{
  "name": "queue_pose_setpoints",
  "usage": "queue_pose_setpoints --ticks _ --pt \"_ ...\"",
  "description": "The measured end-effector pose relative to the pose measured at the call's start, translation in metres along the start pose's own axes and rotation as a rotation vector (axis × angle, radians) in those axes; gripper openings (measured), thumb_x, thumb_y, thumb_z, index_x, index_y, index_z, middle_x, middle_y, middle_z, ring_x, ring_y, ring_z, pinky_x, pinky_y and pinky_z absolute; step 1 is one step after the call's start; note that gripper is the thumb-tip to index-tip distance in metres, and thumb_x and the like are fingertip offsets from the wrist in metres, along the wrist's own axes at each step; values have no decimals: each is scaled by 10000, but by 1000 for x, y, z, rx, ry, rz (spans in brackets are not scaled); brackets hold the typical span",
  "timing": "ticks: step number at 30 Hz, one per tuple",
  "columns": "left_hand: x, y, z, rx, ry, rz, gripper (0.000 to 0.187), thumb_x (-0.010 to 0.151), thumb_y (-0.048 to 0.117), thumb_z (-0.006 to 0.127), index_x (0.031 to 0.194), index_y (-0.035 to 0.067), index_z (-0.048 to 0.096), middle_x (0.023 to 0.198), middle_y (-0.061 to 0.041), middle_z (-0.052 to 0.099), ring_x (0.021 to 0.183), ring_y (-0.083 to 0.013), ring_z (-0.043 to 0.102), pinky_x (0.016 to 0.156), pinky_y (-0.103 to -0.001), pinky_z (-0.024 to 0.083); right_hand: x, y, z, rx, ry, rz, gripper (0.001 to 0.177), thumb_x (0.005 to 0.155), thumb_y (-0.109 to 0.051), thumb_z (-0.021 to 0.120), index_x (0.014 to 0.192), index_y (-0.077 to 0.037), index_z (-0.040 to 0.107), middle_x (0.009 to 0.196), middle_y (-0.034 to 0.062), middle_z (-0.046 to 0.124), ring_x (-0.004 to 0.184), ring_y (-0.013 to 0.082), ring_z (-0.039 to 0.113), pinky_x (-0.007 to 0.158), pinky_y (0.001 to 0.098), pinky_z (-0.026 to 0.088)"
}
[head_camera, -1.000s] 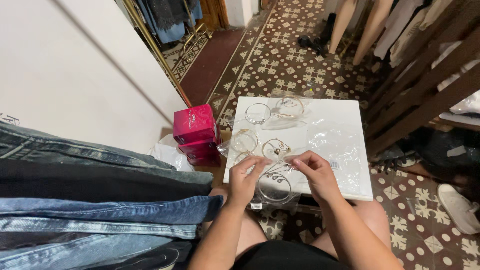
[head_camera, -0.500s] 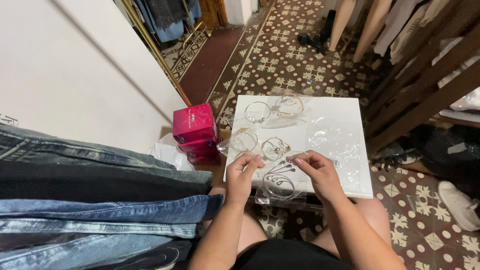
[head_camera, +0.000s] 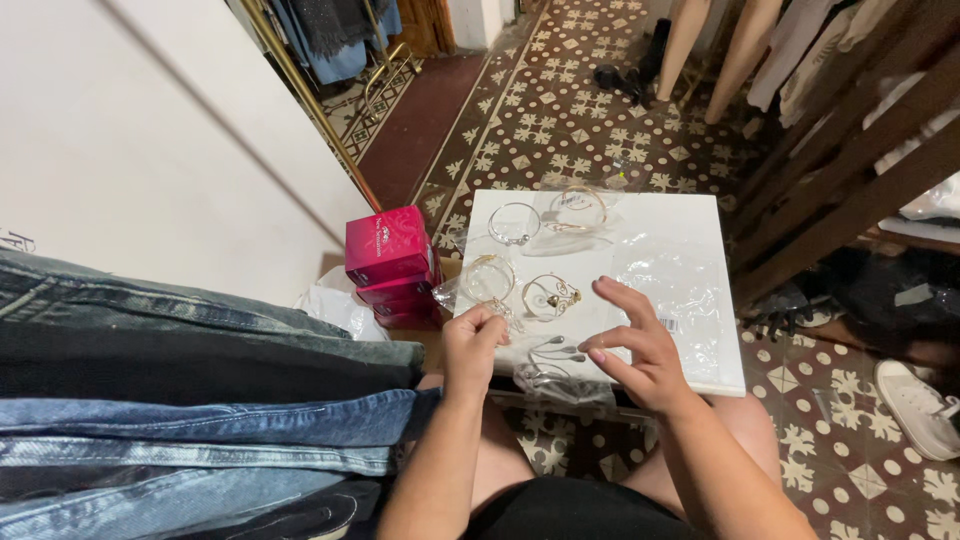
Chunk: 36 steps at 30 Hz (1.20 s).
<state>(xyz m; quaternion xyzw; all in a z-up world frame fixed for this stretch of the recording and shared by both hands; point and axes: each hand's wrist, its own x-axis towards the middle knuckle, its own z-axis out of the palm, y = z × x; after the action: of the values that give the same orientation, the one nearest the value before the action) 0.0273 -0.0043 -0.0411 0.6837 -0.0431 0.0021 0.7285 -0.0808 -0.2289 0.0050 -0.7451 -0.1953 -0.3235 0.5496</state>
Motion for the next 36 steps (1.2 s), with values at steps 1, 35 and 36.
queue_pose_setpoints --ticks 1,35,36 --pt "1 3 -1 0 0 0 222 747 3 702 537 33 638 568 -27 515 640 -121 519 671 -287 470 0 2 2 0 0 0 110 990 -172 764 963 -125 859 1543 154 607 1534 349 500 1285 533 341" --pt "-8 2 -16 291 -303 473 63 921 146 890 875 129 851 518 -27 522 516 -164 540 558 -305 521 -45 40 9 358 249 756 225 844 62 902 1042 95 802 953 235 817 840 246 769 798 449 695" --pt "-4 2 -14 263 -298 472 77 889 132 916 866 105 848 526 -45 523 527 -159 540 555 -320 513 -43 43 8 355 264 770 222 860 45 899 1055 86 802 984 224 813 864 241 760 809 449 696"
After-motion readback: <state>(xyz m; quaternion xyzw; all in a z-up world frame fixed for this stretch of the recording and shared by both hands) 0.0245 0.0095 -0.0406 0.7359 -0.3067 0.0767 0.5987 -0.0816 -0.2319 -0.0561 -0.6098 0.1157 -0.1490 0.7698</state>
